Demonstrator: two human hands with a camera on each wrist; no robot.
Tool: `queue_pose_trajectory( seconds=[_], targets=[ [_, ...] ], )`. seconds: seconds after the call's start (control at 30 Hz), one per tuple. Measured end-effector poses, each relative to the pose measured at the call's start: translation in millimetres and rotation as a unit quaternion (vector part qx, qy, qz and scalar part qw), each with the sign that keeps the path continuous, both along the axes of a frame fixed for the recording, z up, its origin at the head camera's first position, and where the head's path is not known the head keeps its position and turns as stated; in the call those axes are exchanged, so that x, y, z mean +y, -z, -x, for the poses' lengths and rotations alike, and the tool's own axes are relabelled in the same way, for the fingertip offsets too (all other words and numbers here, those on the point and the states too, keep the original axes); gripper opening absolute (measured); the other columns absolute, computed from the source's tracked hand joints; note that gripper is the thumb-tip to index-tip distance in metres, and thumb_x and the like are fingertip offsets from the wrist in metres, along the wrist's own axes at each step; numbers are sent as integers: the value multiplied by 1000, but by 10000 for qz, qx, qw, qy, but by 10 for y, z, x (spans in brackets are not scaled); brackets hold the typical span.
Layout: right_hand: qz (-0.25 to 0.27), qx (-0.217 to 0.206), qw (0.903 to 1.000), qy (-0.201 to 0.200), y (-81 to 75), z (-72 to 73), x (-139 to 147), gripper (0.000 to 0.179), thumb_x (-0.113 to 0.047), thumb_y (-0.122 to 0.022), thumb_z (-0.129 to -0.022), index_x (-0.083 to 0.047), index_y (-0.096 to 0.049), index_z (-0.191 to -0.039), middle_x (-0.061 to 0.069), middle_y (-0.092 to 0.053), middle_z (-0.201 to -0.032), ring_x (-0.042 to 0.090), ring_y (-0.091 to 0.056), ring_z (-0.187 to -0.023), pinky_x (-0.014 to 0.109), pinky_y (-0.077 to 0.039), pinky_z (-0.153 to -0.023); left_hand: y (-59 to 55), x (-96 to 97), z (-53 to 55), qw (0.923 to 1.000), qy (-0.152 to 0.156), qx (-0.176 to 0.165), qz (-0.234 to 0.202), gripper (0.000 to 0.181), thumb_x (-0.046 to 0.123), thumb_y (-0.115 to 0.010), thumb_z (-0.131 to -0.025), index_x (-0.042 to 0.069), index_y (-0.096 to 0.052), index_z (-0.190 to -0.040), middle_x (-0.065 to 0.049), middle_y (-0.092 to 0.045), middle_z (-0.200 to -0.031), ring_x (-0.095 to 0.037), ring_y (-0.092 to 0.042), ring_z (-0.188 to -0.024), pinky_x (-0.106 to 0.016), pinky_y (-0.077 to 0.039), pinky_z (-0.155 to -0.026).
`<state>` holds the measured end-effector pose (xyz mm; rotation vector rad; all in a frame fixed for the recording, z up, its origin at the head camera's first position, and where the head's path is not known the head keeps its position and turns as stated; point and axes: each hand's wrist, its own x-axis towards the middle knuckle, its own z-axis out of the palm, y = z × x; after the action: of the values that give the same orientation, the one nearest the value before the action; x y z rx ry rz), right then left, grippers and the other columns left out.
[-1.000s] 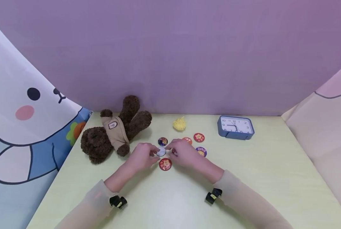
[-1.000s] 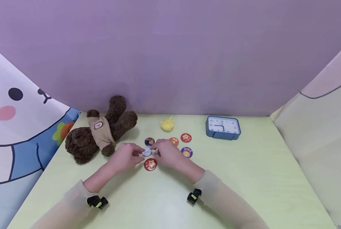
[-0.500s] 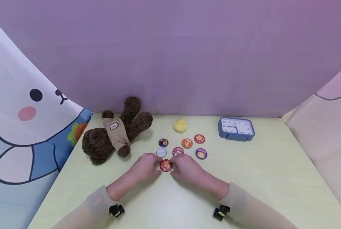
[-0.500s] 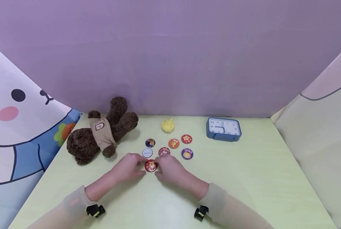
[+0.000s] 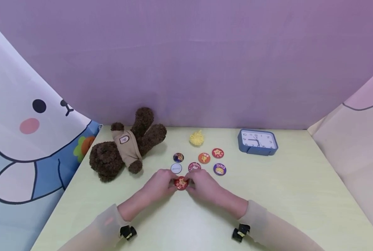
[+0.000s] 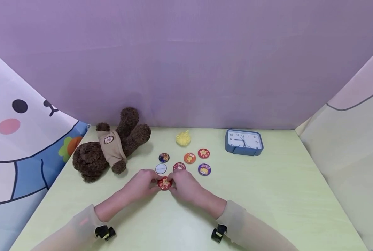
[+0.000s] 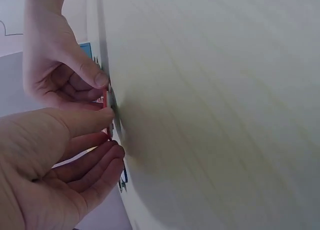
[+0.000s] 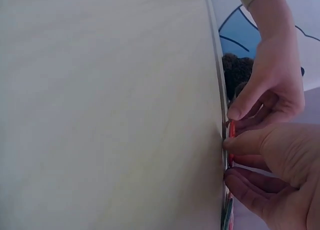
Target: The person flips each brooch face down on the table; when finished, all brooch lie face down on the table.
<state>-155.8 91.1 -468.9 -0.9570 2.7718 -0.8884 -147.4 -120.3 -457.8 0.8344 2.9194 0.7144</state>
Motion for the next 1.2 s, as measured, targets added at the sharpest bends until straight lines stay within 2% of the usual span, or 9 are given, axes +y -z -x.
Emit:
queue_pose_trajectory(
  seconds=[0.13, 0.37, 0.57, 0.7, 0.8, 0.97, 1.2],
  targets=[
    [333, -171, 9992, 109, 1, 52, 42, 20, -10, -84, -88, -10, -82, -108, -1, -76, -95, 11, -69, -87, 20, -58, -77, -27, -35, -17, 9996, 57, 243, -118, 21, 11, -86, -88, 7, -83, -108, -8, -80, -92, -19, -74, -82, -30, -63, -77],
    [902, -422, 9950, 35, -129, 114, 135, 21, -4, -81, -89, -10, -79, -109, 1, -77, -102, 12, -72, -88, 26, -63, -79, -127, -66, -13, 9992, -20, 341, -200, 27, 10, -84, -90, 3, -80, -116, -11, -81, -104, -23, -78, -92, -34, -66, -84],
    [1247, -853, 9882, 261, -171, 141, 185, 17, -9, -80, -94, -14, -78, -111, -2, -77, -104, 8, -72, -89, 23, -63, -82, -182, -78, -5, 9975, -14, 562, -428, 27, 11, -81, -93, 3, -80, -118, -13, -82, -108, -24, -80, -95, -34, -66, -85],
    [1433, -942, 9845, 353, -168, 159, 195, 15, -10, -77, -97, -13, -78, -111, -2, -77, -101, 7, -72, -88, 20, -61, -81, -194, -87, -5, 9951, -17, 691, -705, 24, 10, -78, -95, 1, -80, -118, -11, -82, -99, -20, -77, -82, -25, -62, -70],
    [1538, -1007, 9820, 425, -176, 167, 194, 13, -11, -75, -98, -13, -79, -110, -2, -77, -99, 8, -71, -87, 20, -61, -79, -196, -86, 1, 9928, -51, 724, -949, 22, 9, -76, -97, 0, -80, -117, -10, -82, -93, -17, -74, -74, -18, -54, -60],
    [1636, -1128, 9785, 548, -181, 168, 184, 13, -11, -74, -99, -12, -79, -111, 3, -79, -97, 9, -69, -83, 20, -60, -76, -201, -81, 16, 9910, -132, 720, -1121, 21, 10, -75, -98, 1, -81, -116, -9, -81, -89, -14, -74, -74, -15, -54, -62],
    [1701, -1132, 9777, 482, -172, 165, 173, 12, -11, -74, -100, -10, -79, -110, 10, -80, -98, 7, -70, -81, 20, -60, -74, -194, -83, 21, 9906, -138, 820, -1084, 20, 11, -76, -98, 2, -81, -115, -6, -79, -86, -7, -68, -71, -14, -54, -62]
  ],
)
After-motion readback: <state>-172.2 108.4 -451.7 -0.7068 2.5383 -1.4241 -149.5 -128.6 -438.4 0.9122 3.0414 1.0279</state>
